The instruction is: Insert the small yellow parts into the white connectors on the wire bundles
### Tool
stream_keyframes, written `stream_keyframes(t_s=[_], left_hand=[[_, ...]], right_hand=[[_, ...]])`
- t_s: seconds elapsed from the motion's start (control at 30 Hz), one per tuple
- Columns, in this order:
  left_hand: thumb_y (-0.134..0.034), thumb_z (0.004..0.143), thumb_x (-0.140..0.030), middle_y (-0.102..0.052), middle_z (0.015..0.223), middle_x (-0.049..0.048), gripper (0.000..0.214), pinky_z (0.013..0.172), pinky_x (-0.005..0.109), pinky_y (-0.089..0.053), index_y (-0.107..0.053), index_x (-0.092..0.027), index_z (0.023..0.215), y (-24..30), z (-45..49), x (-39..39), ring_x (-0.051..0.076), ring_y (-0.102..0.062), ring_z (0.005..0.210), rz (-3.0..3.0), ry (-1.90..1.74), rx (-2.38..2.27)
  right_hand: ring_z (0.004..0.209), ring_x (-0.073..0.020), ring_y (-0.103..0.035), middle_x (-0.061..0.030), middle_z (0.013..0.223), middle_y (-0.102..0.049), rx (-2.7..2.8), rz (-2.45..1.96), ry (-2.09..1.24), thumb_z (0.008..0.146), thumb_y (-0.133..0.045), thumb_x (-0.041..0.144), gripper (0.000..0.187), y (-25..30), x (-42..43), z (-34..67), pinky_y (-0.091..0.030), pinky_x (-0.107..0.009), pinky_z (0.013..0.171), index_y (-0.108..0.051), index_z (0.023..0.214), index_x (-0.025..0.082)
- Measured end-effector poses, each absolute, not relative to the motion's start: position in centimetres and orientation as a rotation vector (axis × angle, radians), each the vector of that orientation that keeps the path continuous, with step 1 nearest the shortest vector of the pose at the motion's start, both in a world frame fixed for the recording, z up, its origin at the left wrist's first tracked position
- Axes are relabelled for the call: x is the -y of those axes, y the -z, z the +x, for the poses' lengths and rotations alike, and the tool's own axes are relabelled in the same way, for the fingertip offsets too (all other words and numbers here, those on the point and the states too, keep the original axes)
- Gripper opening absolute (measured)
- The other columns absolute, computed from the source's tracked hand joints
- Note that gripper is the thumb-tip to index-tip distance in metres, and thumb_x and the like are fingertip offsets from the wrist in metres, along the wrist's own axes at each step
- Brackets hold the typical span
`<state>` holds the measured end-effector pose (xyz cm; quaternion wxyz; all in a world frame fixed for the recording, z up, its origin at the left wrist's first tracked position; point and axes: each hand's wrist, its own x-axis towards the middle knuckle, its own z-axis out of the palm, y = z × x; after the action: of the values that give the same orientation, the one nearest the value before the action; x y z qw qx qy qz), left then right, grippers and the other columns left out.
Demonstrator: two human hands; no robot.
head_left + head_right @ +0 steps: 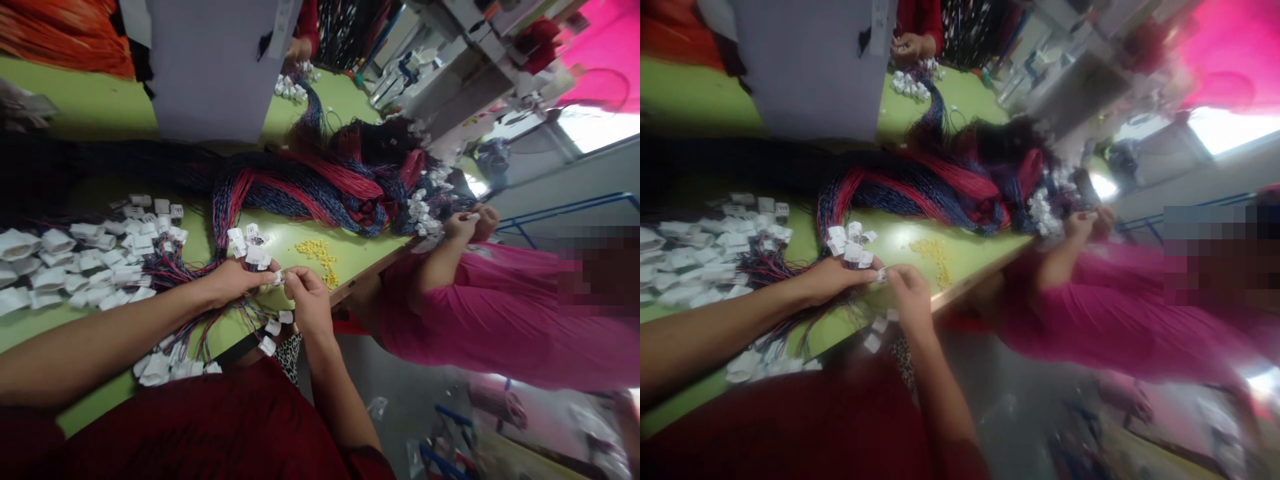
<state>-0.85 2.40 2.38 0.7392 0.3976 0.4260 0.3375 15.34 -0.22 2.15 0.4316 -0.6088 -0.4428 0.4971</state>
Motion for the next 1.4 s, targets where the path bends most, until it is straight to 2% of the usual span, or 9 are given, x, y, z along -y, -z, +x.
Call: stream_keyframes(t_s=[0.3, 0.47, 0.73, 0.9, 1.1, 1.4], left_hand=[[-0.066, 0.063, -0.012, -0.06, 0.063, -0.002, 0.007, 0.065, 0.024, -0.043, -0.065, -0.014, 0.069, -2.7, -0.6, -2.9, 0.011, -0.052, 0.061, 0.822, -0.805, -0.909], [-0.069, 0.061, -0.011, -0.064, 0.067, -0.0007, 0.008, 0.07, 0.026, -0.046, -0.066, -0.014, 0.068, -3.0, -0.7, -3.1, 0.013, -0.055, 0.067, 0.824, -0.829, -0.96], [-0.067, 0.064, -0.014, -0.062, 0.068, -0.0001, 0.01, 0.066, 0.026, -0.044, -0.066, -0.013, 0.073, -3.0, -0.7, -2.7, 0.012, -0.053, 0.064, 0.865, -0.79, -0.953], [-0.068, 0.064, -0.018, -0.064, 0.072, 0.0009, 0.013, 0.068, 0.027, -0.045, -0.065, -0.013, 0.076, -2.4, -0.6, -2.5, 0.013, -0.055, 0.067, 0.928, -0.826, -0.973], [-0.066, 0.067, -0.022, -0.065, 0.074, 0.0023, 0.012, 0.071, 0.028, -0.046, -0.064, -0.014, 0.076, -2.6, -0.7, -2.4, 0.015, -0.057, 0.071, 0.985, -0.809, -0.943], [-0.067, 0.065, -0.023, -0.062, 0.071, -0.0005, 0.013, 0.069, 0.027, -0.044, -0.064, -0.014, 0.075, -2.6, -0.7, -2.3, 0.013, -0.054, 0.067, 0.991, -0.782, -0.978]], right_hand=[[0.053, -0.0124, -0.045, 0.0023, 0.054, -0.052, 1.136, -1.535, -1.132, 0.068, -0.067, 0.042, 0.022, -1.2, 0.0, 15.6, -0.034, -0.025, 0.049, -0.064, 0.071, 0.02], [0.051, -0.0125, -0.045, 0.0018, 0.054, -0.052, 1.147, -1.502, -1.162, 0.065, -0.069, 0.041, 0.022, -0.9, -0.2, 15.8, -0.033, -0.026, 0.048, -0.065, 0.071, 0.02], [0.044, -0.007, -0.037, 0.0065, 0.053, -0.047, 0.998, -1.521, -1.328, 0.063, -0.07, 0.042, 0.031, -1.0, -0.3, 15.4, -0.028, -0.021, 0.043, -0.059, 0.08, 0.019], [0.039, -0.0049, -0.031, 0.0098, 0.046, -0.042, 0.866, -1.484, -1.499, 0.064, -0.07, 0.04, 0.029, -1.9, 0.0, 14.8, -0.022, -0.019, 0.039, -0.054, 0.077, 0.02], [0.04, -0.0052, -0.034, 0.0083, 0.047, -0.045, 0.705, -1.342, -1.621, 0.064, -0.067, 0.032, 0.023, -3.3, 0.5, 14.1, -0.025, -0.018, 0.04, -0.055, 0.08, 0.02], [0.035, -0.0047, -0.029, 0.0111, 0.041, -0.042, 0.762, -1.413, -1.574, 0.062, -0.061, 0.02, 0.014, -2.6, 0.4, 14.3, -0.022, -0.018, 0.038, -0.054, 0.074, 0.021]])
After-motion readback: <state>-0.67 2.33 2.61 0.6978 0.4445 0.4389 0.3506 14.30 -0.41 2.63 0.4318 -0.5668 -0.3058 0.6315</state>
